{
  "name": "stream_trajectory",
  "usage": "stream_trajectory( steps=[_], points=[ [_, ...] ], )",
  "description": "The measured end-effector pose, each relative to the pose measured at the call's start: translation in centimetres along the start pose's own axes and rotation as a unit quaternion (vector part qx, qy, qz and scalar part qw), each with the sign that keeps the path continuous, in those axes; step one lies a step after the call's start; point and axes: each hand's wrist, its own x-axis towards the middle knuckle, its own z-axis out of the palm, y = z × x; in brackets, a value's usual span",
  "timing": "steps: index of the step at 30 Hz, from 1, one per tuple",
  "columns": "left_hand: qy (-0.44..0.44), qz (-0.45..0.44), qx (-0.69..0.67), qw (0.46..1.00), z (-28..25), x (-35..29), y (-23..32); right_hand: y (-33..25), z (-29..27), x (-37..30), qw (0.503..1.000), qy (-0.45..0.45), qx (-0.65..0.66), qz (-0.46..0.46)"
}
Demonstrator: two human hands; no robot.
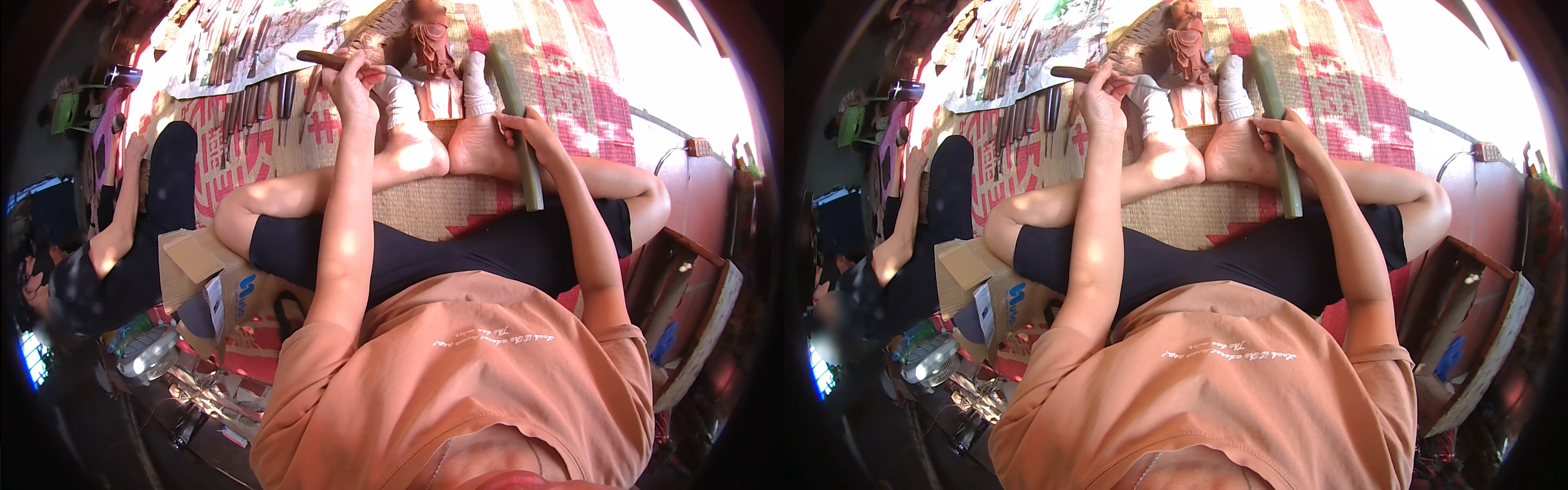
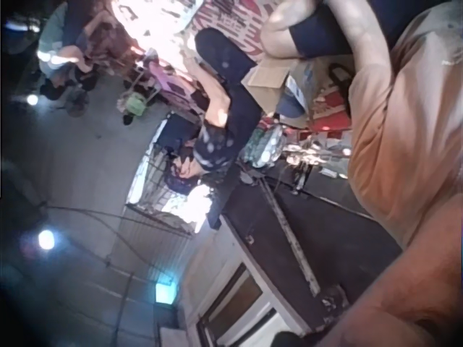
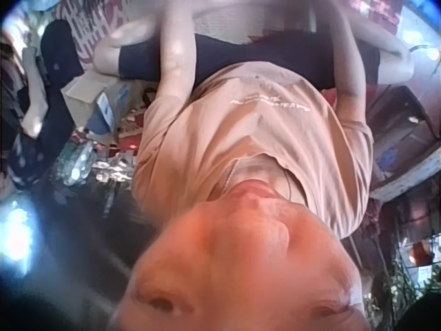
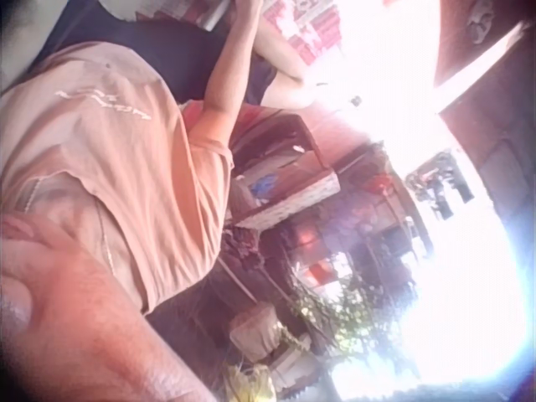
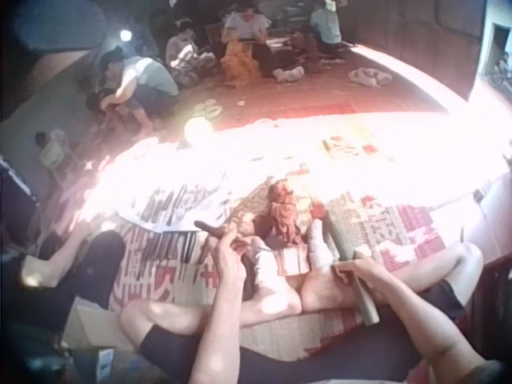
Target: The person sits cross-legged on a mat and carves a small wooden figurine using a chisel and a green mallet. They repeatedly strike the chisel to shape the wood, occasionally adjusting the piece and clearing away shavings.
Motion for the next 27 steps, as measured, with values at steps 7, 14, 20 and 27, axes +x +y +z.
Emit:
stream_trajectory(
  steps=[7,14,20,27],
  points=[
    [-0.212,0.034,0.389,0.896,-0.7,-1.6,0.6,0.1,0.3,-0.2,0.999,0.006,-0.020,-0.026],
    [-0.280,0.166,0.646,0.690,0.7,-4.8,-1.3,0.3,-0.1,0.1,0.999,0.000,-0.032,-0.031],
    [-0.321,0.185,0.730,0.574,1.0,-6.0,-0.9,0.5,-0.1,0.4,0.999,-0.002,-0.012,-0.040],
    [-0.318,0.270,0.741,0.526,1.3,-7.6,-1.6,0.3,-0.2,0.5,0.999,-0.007,0.004,-0.031]
  ],
)
